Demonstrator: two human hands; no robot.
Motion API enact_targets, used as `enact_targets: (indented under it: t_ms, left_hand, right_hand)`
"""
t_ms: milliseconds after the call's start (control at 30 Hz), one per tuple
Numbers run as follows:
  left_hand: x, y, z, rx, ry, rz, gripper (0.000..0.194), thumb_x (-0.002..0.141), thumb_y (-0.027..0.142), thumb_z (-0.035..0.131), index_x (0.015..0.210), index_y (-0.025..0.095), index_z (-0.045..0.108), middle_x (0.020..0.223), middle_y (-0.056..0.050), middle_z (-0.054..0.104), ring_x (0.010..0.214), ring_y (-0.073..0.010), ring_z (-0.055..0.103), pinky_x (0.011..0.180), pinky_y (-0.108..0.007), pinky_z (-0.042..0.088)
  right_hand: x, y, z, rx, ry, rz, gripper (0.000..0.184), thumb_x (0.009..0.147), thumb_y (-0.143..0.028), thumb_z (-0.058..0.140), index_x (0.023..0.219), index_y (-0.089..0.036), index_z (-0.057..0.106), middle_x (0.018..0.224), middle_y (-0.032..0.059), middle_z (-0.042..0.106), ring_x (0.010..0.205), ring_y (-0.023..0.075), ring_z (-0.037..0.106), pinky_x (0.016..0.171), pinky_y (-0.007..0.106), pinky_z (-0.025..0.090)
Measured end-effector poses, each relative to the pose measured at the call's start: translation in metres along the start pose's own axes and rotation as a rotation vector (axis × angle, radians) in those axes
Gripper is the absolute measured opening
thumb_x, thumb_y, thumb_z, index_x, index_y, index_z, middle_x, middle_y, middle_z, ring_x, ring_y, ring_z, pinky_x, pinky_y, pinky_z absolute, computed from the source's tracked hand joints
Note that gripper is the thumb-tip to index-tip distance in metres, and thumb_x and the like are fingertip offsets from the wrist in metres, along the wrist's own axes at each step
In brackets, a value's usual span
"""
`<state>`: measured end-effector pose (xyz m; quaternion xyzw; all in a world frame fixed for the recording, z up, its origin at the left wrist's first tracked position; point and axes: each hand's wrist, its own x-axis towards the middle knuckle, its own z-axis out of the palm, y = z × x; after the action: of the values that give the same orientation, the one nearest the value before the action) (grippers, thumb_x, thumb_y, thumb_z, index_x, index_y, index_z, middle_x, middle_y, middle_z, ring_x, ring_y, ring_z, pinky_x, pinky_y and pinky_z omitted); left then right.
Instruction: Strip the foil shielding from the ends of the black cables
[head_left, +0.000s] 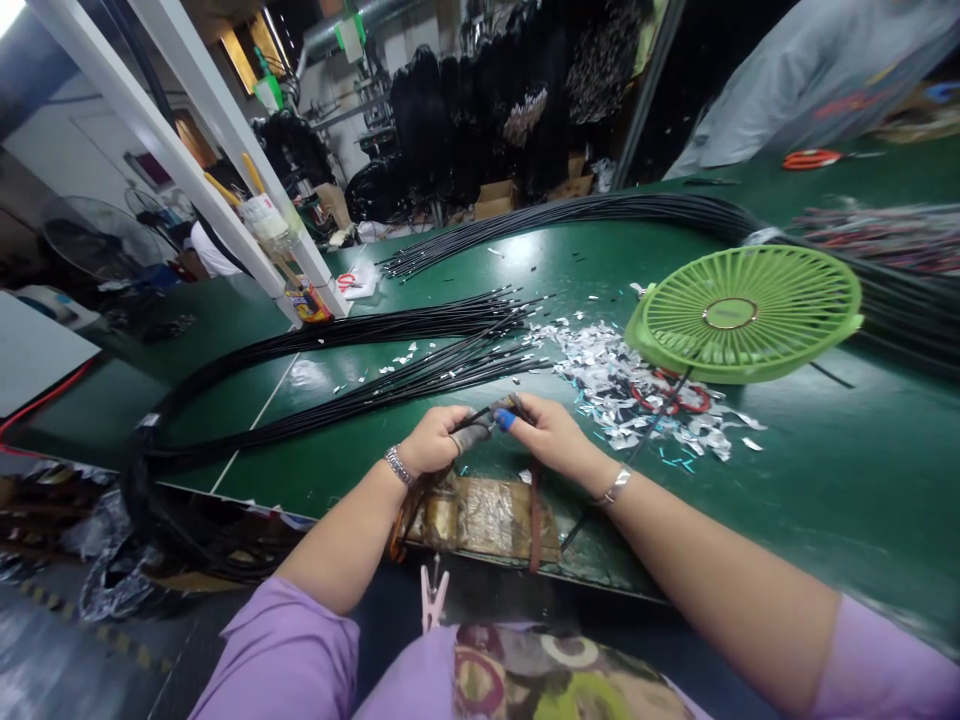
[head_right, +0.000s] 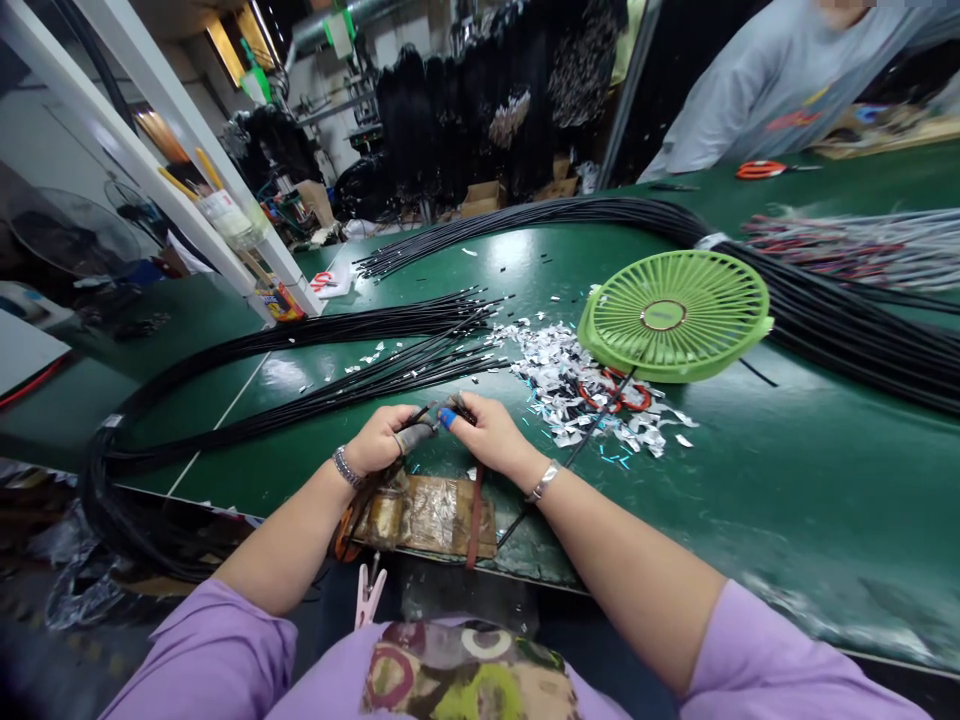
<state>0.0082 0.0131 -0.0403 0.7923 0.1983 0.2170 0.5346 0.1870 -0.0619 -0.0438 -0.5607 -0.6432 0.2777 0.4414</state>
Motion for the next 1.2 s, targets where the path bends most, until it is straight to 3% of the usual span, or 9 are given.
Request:
enact_targets:
  t_ms: [300, 467, 667, 967, 1067, 1200]
  left_hand:
    - [-0.001, 0.002, 0.001, -0.333, 0.047, -0.194, 0.056, 0.065, 0.066, 0.069, 0.075, 0.012, 0.059, 0.045, 0.008, 0.039, 0.041, -0.0044, 0.031, 0.042, -0.019, 0.023]
    - [0.000, 0.009, 0.000, -0.319, 0.035, -0.288, 0.055, 0.064, 0.067, 0.069, 0.075, 0.014, 0.055, 0.043, 0.008, 0.043, 0.034, -0.0031, 0.030, 0.036, -0.018, 0.020]
    - [0.001, 0.009, 0.001, -0.261, 0.043, -0.335, 0.050, 0.067, 0.062, 0.068, 0.076, 0.014, 0.057, 0.045, 0.007, 0.047, 0.033, -0.0028, 0.031, 0.034, -0.017, 0.020]
    - [0.002, 0.005, 0.001, -0.354, -0.014, -0.347, 0.049, 0.067, 0.059, 0.071, 0.076, 0.013, 0.058, 0.042, 0.008, 0.043, 0.033, -0.0018, 0.028, 0.034, -0.018, 0.016]
    - [0.002, 0.004, 0.000, -0.380, -0.040, -0.354, 0.047, 0.066, 0.057, 0.073, 0.075, 0.014, 0.057, 0.043, 0.007, 0.044, 0.033, -0.0017, 0.028, 0.034, -0.018, 0.016]
    - [0.001, 0.006, -0.001, -0.380, -0.085, -0.370, 0.045, 0.064, 0.054, 0.075, 0.073, 0.015, 0.055, 0.043, 0.007, 0.045, 0.033, -0.0020, 0.029, 0.034, -0.018, 0.017]
  right_hand:
    - [-0.003, 0.000, -0.003, -0.054, -0.018, -0.133, 0.020, 0.086, -0.035, 0.050, 0.075, -0.020, 0.058, 0.066, 0.0012, 0.059, 0.062, 0.0150, 0.050, 0.059, 0.027, 0.041]
    - [-0.004, 0.000, -0.007, -0.230, 0.064, -0.074, 0.021, 0.086, -0.037, 0.052, 0.078, -0.020, 0.062, 0.069, 0.0038, 0.060, 0.063, 0.0175, 0.052, 0.059, 0.030, 0.041]
    - [-0.002, -0.001, -0.005, 0.108, 0.051, 0.030, 0.035, 0.078, -0.046, 0.063, 0.103, -0.021, 0.062, 0.080, 0.0030, 0.065, 0.056, 0.0136, 0.050, 0.055, 0.028, 0.045]
    - [-0.003, 0.000, 0.006, 0.274, 0.058, 0.031, 0.028, 0.076, -0.040, 0.066, 0.096, -0.021, 0.059, 0.079, 0.0026, 0.063, 0.064, 0.0149, 0.054, 0.059, 0.029, 0.047]
    - [-0.005, 0.000, 0.006, 0.178, 0.034, -0.012, 0.022, 0.079, -0.034, 0.061, 0.097, -0.021, 0.059, 0.080, 0.0038, 0.063, 0.066, 0.0169, 0.056, 0.062, 0.031, 0.048]
    - [-0.008, -0.002, 0.002, -0.156, 0.010, -0.142, 0.018, 0.075, -0.017, 0.056, 0.092, -0.021, 0.061, 0.081, 0.0060, 0.063, 0.072, 0.0203, 0.057, 0.069, 0.034, 0.047]
